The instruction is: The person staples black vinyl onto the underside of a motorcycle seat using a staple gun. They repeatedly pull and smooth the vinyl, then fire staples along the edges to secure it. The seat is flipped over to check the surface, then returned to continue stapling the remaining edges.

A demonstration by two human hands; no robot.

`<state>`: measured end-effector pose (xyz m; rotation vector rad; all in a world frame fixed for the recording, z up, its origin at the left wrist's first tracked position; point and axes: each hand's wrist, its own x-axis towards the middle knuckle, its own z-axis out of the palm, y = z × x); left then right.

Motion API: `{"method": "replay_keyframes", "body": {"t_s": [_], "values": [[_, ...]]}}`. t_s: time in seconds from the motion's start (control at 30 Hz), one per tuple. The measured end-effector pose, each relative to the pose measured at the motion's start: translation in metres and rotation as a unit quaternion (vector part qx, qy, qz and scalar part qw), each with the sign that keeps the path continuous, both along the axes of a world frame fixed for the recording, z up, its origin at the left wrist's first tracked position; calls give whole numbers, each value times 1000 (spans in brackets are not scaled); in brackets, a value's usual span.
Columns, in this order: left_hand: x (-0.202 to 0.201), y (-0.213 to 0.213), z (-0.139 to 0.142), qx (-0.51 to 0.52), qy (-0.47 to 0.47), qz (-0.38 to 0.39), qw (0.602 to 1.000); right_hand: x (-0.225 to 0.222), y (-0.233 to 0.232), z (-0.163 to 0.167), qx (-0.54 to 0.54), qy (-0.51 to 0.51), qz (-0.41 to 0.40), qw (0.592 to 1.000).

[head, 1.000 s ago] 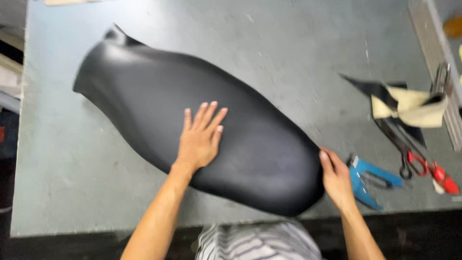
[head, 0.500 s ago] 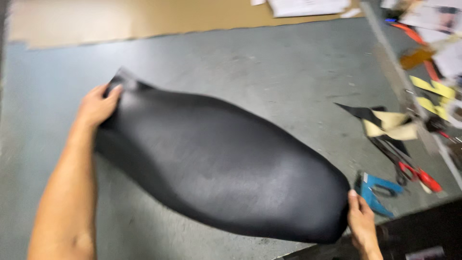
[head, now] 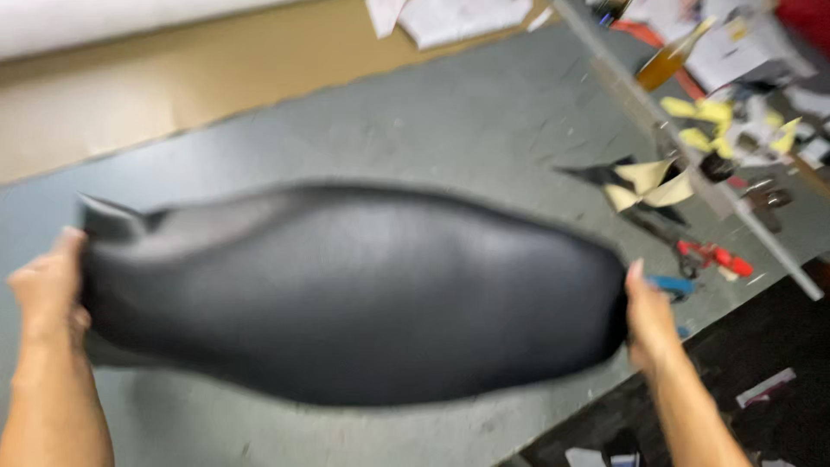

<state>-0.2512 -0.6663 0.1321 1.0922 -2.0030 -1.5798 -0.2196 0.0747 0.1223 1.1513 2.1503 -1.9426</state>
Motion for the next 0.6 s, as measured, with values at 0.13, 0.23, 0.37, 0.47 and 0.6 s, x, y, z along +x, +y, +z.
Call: {"method": "replay_keyframes", "body": {"t_s": [0.13,0.23,0.37,0.47,0.6], "values": [[75,-31,32,258,227,62,937,-82,-12,16,-97,269,74,955],[157,-23,26,334,340,129,869,-160,-15,24,-278,340,170,882],[262,22,-22,206,387,226,870,-246,-59,22,-406,275,247,836],[319,80,-71,190,394,187,879,-278,-121,20,-376,199,267,865],[350,158,-123,140,449,227,853,-288,-194,12,-330,141,332,872]]}}
